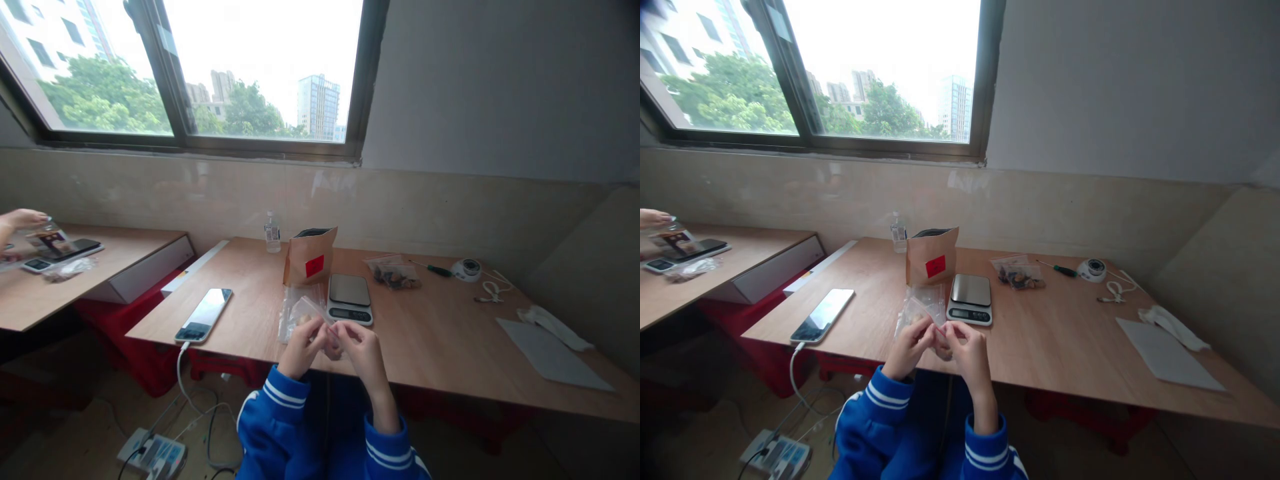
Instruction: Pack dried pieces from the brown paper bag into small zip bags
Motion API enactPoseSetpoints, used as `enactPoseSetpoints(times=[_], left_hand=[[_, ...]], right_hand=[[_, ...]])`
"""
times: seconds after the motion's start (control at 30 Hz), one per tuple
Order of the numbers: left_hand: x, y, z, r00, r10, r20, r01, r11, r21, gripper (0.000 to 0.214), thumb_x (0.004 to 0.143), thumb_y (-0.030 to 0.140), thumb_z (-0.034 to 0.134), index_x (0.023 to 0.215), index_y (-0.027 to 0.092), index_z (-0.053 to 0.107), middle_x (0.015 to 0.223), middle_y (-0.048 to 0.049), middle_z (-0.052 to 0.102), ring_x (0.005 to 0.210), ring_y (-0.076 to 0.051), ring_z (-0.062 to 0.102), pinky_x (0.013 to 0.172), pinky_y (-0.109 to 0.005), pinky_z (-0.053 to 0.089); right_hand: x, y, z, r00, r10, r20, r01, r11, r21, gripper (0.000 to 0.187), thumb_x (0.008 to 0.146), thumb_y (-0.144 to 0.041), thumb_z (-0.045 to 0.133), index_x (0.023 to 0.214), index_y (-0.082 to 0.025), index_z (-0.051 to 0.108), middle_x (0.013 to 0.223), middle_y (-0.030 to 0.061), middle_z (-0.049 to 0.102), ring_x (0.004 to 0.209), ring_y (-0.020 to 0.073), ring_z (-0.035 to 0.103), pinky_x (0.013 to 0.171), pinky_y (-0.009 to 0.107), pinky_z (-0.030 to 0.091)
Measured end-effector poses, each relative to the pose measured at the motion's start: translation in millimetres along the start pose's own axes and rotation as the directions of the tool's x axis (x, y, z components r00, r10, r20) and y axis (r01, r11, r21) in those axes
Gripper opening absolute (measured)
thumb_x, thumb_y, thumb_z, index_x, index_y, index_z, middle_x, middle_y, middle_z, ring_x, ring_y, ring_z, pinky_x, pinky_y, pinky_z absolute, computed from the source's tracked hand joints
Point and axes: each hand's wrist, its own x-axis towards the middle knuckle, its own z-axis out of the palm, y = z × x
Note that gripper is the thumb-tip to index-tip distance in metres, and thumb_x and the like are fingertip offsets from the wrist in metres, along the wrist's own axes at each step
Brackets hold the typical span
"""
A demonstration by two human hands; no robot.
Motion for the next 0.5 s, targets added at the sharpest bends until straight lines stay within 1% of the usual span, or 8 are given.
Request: enactPoseSetpoints(times=[0.13, 0.2, 0.27, 0.33, 0.37, 0.4, 0.43, 0.5], left_hand=[[1.9, -3.8, 4.9, 0.997, 0.021, -0.080, -0.016, 0.998, 0.055, 0.027, 0.086, 0.029, 0.045, 0.060, 0.019, 0.043, 0.055, 0.0023, 0.051, 0.054, -0.011, 0.047, 0.052, -0.022, 0.035], [1.1, -3.4, 5.2, 0.998, 0.011, -0.060, -0.010, 1.000, 0.016, 0.026, 0.084, 0.025, 0.045, 0.059, 0.019, 0.042, 0.055, 0.0019, 0.053, 0.054, -0.011, 0.049, 0.052, -0.023, 0.036], [-1.0, -0.7, 2.6, 0.999, -0.002, -0.034, 0.001, 1.000, -0.030, 0.026, 0.084, 0.023, 0.043, 0.059, 0.019, 0.044, 0.055, 0.0008, 0.057, 0.053, -0.012, 0.050, 0.053, -0.023, 0.037], [-2.6, 2.6, -1.8, 0.999, -0.005, -0.045, 0.003, 0.999, -0.035, 0.029, 0.085, 0.025, 0.042, 0.056, 0.019, 0.045, 0.052, 0.0003, 0.057, 0.051, -0.012, 0.050, 0.054, -0.024, 0.037], [-2.5, 3.6, -3.8, 0.999, 0.001, -0.046, -0.002, 1.000, -0.025, 0.031, 0.085, 0.026, 0.043, 0.055, 0.018, 0.046, 0.052, 0.0002, 0.056, 0.052, -0.012, 0.049, 0.054, -0.024, 0.037], [-1.4, 3.7, -5.2, 0.999, 0.011, -0.035, -0.012, 1.000, -0.020, 0.032, 0.086, 0.028, 0.044, 0.055, 0.018, 0.047, 0.052, -0.0001, 0.055, 0.053, -0.012, 0.049, 0.055, -0.025, 0.037], [0.7, 2.4, -5.5, 1.000, 0.023, -0.017, -0.024, 0.999, -0.028, 0.033, 0.086, 0.031, 0.045, 0.055, 0.018, 0.049, 0.054, -0.0005, 0.055, 0.056, -0.013, 0.050, 0.057, -0.025, 0.037], [7.8, -4.7, -2.5, 0.999, 0.042, -0.001, -0.042, 0.992, -0.116, 0.037, 0.087, 0.036, 0.044, 0.056, 0.017, 0.050, 0.062, -0.0019, 0.055, 0.063, -0.014, 0.051, 0.064, -0.026, 0.040]], right_hand=[[-0.7, -0.7, 4.3, 0.996, 0.026, -0.087, -0.026, 1.000, -0.007, 0.033, 0.085, -0.044, 0.052, 0.082, -0.017, 0.069, 0.082, 0.0068, 0.073, 0.076, 0.0213, 0.068, 0.066, 0.026, 0.053], [0.9, 2.4, 2.9, 0.984, 0.038, -0.173, -0.044, 0.999, -0.031, 0.036, 0.086, -0.047, 0.050, 0.080, -0.017, 0.068, 0.080, 0.0074, 0.073, 0.073, 0.0207, 0.068, 0.065, 0.027, 0.052], [3.3, 8.7, -4.5, 0.942, 0.061, -0.331, -0.083, 0.995, -0.054, 0.041, 0.085, -0.052, 0.048, 0.080, -0.016, 0.067, 0.080, 0.0093, 0.072, 0.068, 0.0208, 0.067, 0.063, 0.028, 0.052], [4.9, 15.6, -15.9, 0.866, 0.085, -0.493, -0.119, 0.992, -0.039, 0.048, 0.082, -0.058, 0.048, 0.081, -0.014, 0.067, 0.080, 0.0124, 0.072, 0.068, 0.0224, 0.067, 0.060, 0.029, 0.052], [5.2, 17.9, -21.6, 0.837, 0.092, -0.540, -0.124, 0.992, -0.023, 0.051, 0.081, -0.061, 0.048, 0.081, -0.013, 0.066, 0.080, 0.0137, 0.072, 0.069, 0.0236, 0.067, 0.060, 0.030, 0.052], [5.2, 18.9, -26.3, 0.819, 0.090, -0.566, -0.117, 0.993, -0.011, 0.052, 0.080, -0.062, 0.049, 0.081, -0.013, 0.066, 0.080, 0.0145, 0.072, 0.071, 0.0244, 0.068, 0.061, 0.030, 0.052], [4.9, 18.5, -29.4, 0.816, 0.084, -0.571, -0.104, 0.995, -0.003, 0.053, 0.079, -0.063, 0.049, 0.081, -0.013, 0.065, 0.080, 0.0148, 0.072, 0.071, 0.0245, 0.068, 0.061, 0.030, 0.052], [4.3, 13.9, -30.3, 0.826, 0.068, -0.560, -0.083, 0.997, -0.001, 0.052, 0.079, -0.063, 0.050, 0.083, -0.014, 0.064, 0.080, 0.0141, 0.072, 0.065, 0.0227, 0.067, 0.059, 0.030, 0.052]])
